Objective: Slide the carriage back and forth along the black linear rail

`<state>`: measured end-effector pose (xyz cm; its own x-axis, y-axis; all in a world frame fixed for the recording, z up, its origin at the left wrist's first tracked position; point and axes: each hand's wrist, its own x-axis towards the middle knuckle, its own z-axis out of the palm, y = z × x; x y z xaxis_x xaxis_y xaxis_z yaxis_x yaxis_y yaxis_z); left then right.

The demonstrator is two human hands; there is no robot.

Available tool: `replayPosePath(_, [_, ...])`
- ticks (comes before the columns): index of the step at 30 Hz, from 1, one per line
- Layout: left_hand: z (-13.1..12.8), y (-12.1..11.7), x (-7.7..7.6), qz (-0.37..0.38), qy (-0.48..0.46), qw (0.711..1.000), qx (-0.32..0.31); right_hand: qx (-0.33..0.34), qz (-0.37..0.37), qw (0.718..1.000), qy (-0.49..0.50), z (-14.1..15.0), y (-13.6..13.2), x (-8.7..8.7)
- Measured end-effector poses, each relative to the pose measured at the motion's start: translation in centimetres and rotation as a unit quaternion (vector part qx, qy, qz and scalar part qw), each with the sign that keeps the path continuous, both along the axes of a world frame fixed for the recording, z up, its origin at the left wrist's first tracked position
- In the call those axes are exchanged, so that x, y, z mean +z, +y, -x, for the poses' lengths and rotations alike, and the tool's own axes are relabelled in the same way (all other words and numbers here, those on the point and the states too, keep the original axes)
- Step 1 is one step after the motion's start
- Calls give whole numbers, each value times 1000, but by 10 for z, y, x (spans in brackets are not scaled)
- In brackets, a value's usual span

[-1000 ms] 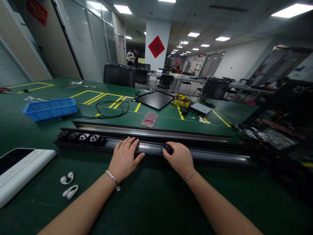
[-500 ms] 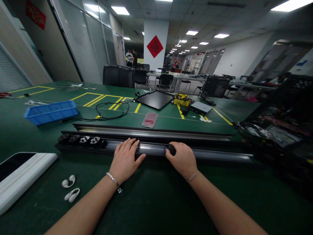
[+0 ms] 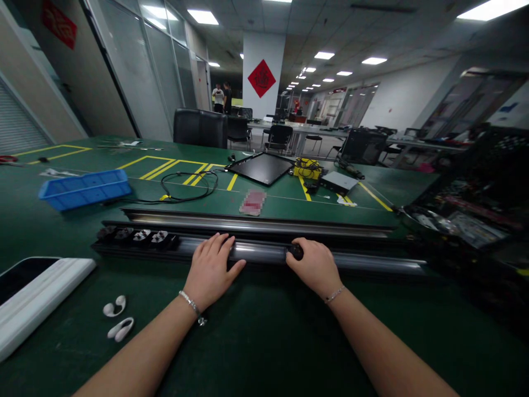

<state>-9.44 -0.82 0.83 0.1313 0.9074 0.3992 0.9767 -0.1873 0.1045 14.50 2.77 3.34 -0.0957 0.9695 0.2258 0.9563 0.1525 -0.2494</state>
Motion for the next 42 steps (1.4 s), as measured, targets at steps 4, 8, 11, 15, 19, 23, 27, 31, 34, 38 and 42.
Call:
replayPosePath(4, [0,0,-1,2,1,1000,-1,-7,22,1000,-1,-3,2,1])
replayPosePath(8, [0,0,-1,3,1,1000,0,-19,47,998,-22,-7,5,3])
replayPosePath(11, [0,0,0,3,2,1000,2,-17,71,996,-42,-11,6,6])
replayPosePath(15, [0,0,0,0,0,1000,-1,-20,100,992,-69,-20,8,10])
replayPosePath(19, [0,0,1,-3,0,1000,-2,-28,126,988,-83,-29,10,13])
replayPosePath(23, [0,0,1,-2,0,1000,0,-28,133,987,-89,-31,10,15])
replayPosePath(27, [0,0,1,0,4,1000,0,-29,138,986,-90,-30,11,14])
replayPosePath(31, [0,0,1,1,2,1000,0,-25,123,990,-71,-35,11,11])
replayPosePath(34, [0,0,1,0,0,1000,-1,-25,96,995,-32,-40,9,7])
replayPosePath(38, [1,1,0,-1,-1,1000,-2,-48,35,998,11,-42,2,0])
replayPosePath(42, [1,1,-1,-4,-5,1000,-2,-76,-17,997,24,-41,-5,-6])
